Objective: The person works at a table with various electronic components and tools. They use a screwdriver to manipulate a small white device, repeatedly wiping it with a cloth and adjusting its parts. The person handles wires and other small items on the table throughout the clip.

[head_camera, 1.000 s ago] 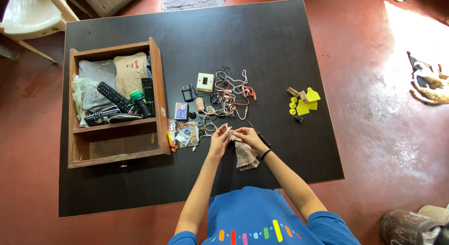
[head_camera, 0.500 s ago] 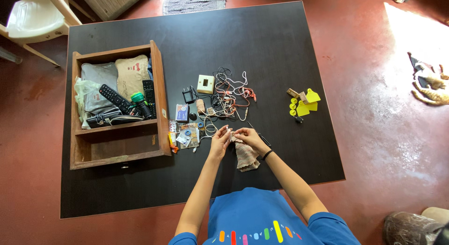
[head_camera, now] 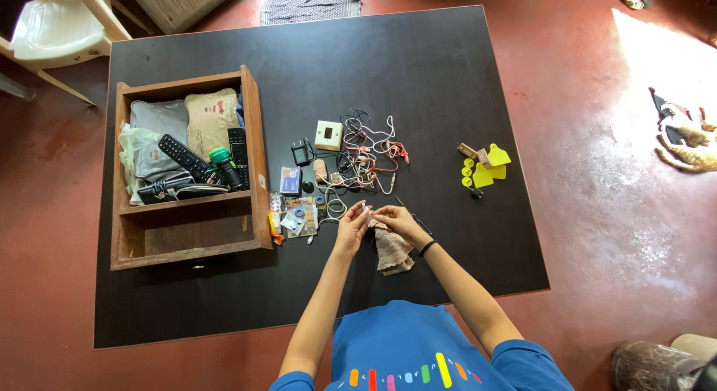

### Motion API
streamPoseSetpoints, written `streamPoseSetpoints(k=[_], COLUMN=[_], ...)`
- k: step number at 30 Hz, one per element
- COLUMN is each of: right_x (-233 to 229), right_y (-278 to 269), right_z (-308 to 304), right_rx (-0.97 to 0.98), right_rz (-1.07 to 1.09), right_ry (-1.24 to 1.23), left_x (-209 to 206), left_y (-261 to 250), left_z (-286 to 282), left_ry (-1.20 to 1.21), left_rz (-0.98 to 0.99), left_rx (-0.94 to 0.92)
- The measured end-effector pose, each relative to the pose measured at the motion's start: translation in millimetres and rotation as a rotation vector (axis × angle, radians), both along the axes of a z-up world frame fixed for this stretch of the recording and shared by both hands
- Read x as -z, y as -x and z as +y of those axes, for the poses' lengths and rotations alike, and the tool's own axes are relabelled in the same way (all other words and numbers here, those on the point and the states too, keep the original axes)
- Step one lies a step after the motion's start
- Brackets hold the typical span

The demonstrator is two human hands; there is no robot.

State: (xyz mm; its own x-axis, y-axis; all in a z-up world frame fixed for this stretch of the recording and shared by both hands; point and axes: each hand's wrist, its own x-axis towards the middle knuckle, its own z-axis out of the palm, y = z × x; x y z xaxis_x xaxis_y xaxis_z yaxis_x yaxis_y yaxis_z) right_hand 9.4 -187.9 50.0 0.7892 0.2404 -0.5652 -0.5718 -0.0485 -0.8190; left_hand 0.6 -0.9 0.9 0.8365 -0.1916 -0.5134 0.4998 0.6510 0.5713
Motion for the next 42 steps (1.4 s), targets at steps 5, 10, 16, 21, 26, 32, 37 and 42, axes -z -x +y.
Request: streamPoseSetpoints(k=[5,10,16,21,26,32,37,42], right_x=[-2.5,-5.6,-4.5,-5.8,-9.5,-5.5,1.6,3.6], right_y=[0.8,2.5,1.9,2.2,4.5,3.5,2.9,2.6], right_z=[0.3,0.8,1.0,0.1,-0.3,-1.8,-2.0,-2.9], right_rx=[0.010,-0.015,-0.010,-0.011,-0.005,-0.003,0.010,-0.012], right_rz=[0.072,0.020,0.021,0.051,0.027,0.000,0.048,0.016], right_ry=[0.027,0.028,0.009,0.073,0.015,-0.030,-0.004,-0.036], left_x=[0.3,1.4,1.1,1.1,1.4,1.2,0.1,-0.2], left_y=[0.5,3.5,1.7,1.6,2.9,2.7,1.9,1.8], left_z=[1.0,1.3,0.7,-0.7,-1.6,-2.0,-0.8,0.7], left_ry=[-0.006,0.002,0.003,0.003,-0.008,-0.007,-0.015,-0.012], left_rz=[0.011,0.005,0.000,0.000,0.010,0.002,-0.007,0.003], left_rx=[-0.003,-0.006,0.006,-0.003,0.009,0.007,0.012,0.012])
